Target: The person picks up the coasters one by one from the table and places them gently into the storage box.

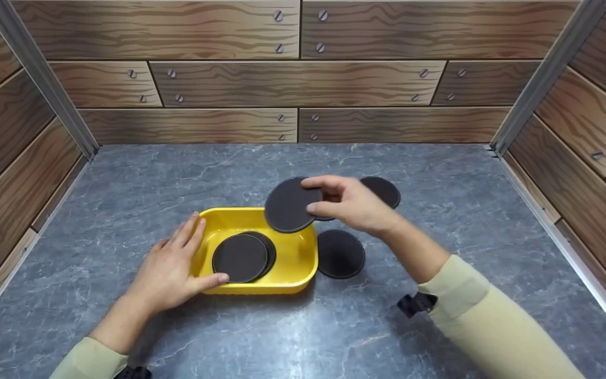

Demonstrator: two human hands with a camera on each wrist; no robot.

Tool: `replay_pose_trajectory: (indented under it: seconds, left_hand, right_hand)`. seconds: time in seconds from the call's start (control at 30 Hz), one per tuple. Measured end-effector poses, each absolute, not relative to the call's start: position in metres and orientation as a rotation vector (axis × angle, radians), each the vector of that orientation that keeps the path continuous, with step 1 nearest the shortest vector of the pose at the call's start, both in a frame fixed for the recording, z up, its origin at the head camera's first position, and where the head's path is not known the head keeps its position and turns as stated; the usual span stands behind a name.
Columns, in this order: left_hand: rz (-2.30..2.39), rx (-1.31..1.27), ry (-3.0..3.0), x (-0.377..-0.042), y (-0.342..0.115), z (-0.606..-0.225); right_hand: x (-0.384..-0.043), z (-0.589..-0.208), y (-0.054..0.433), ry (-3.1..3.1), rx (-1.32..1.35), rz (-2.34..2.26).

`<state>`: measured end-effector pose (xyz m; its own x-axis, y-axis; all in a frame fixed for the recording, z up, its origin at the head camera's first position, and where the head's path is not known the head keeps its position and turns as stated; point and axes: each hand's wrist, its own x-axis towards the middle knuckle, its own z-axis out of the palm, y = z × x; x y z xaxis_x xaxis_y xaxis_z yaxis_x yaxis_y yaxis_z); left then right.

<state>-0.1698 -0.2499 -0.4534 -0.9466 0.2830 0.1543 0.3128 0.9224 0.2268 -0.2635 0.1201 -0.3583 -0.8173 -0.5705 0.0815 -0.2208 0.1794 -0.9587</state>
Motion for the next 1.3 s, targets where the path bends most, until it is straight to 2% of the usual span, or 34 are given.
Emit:
replay_pose_trajectory:
  seconds: [0.7, 1.3]
  left_hand:
    - [-0.386, -0.445, -2.983, -0.171, -0.251, -0.453]
    - [-0.380, -0.465, -2.964, -0.170, -0.250, -0.453]
  right_hand:
    - [-0.252, -0.393, 0.058, 2.255, -0.867, -1.520]
    - [-0.243, -0.407, 0.039, 2.497, -0.911, -1.140]
